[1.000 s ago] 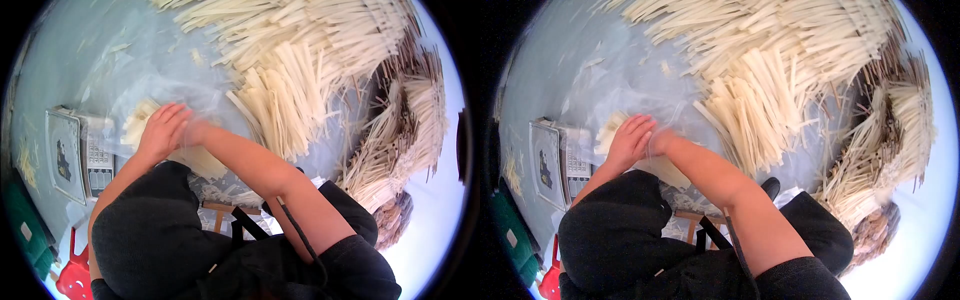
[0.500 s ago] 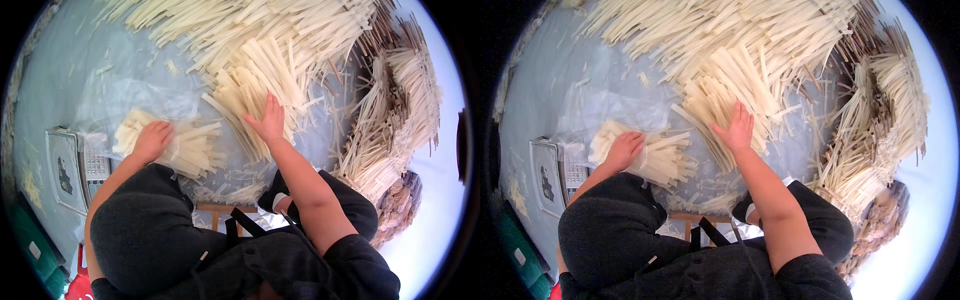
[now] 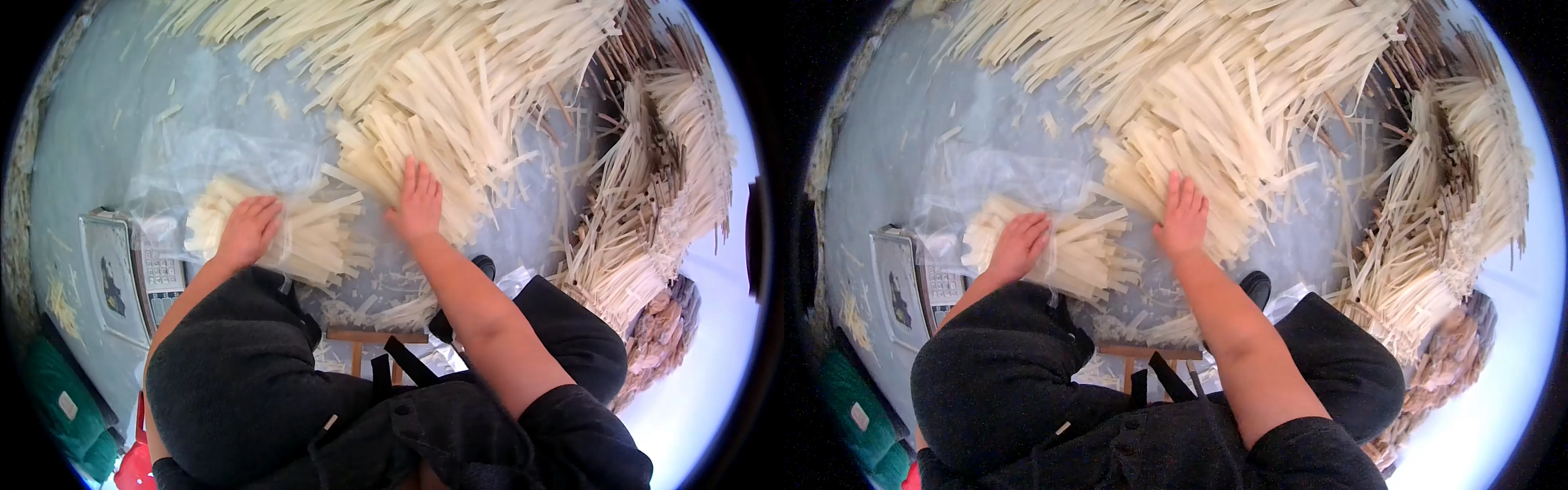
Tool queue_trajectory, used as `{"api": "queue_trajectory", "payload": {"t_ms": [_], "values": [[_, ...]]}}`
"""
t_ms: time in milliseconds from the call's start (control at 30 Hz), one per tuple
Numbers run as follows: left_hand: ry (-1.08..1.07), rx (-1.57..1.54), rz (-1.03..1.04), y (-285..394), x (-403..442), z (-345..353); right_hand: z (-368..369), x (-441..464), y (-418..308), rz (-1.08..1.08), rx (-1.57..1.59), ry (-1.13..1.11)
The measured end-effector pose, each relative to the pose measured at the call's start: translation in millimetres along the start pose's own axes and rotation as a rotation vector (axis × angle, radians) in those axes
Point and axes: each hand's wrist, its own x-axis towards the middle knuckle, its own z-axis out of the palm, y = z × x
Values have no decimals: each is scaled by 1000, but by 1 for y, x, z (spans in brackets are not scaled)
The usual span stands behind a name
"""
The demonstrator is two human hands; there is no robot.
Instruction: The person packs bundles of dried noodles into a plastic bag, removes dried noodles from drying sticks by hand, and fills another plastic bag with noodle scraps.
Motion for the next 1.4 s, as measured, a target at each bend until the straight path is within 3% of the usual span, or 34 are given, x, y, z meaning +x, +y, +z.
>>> {"api": "queue_trajectory", "payload": {"t_ms": [200, 267, 400, 667, 867, 967, 1067, 1200, 1267, 1400], "values": [[33, -6, -9, 1, -3, -2, -16, 24, 23, 161, 97, 36], [38, -15, -18, 0, -5, -1, -28, 29, 21, 218, -122, -2], [44, -32, -18, -1, -6, -1, -8, 32, 32, 176, -59, 0], [31, -44, -50, -1, -9, -1, 9, -15, 15, -104, -38, -1], [3, -33, -74, 2, -7, -3, -17, 21, 26, -12, 25, -154], [7, -38, -67, 0, -8, -2, -14, 28, 25, 18, -98, -40], [22, -60, -60, 2, -10, -4, -9, 30, 20, 62, -112, -81], [45, -103, -71, 20, -5, -11, -19, 36, 33, 50, -81, -189], [49, -125, -87, 37, -3, -18, -22, 33, 43, -29, -94, -79], [63, -48, -66, 50, -7, -19, -71, 35, 43, -98, -11, -84]]}}
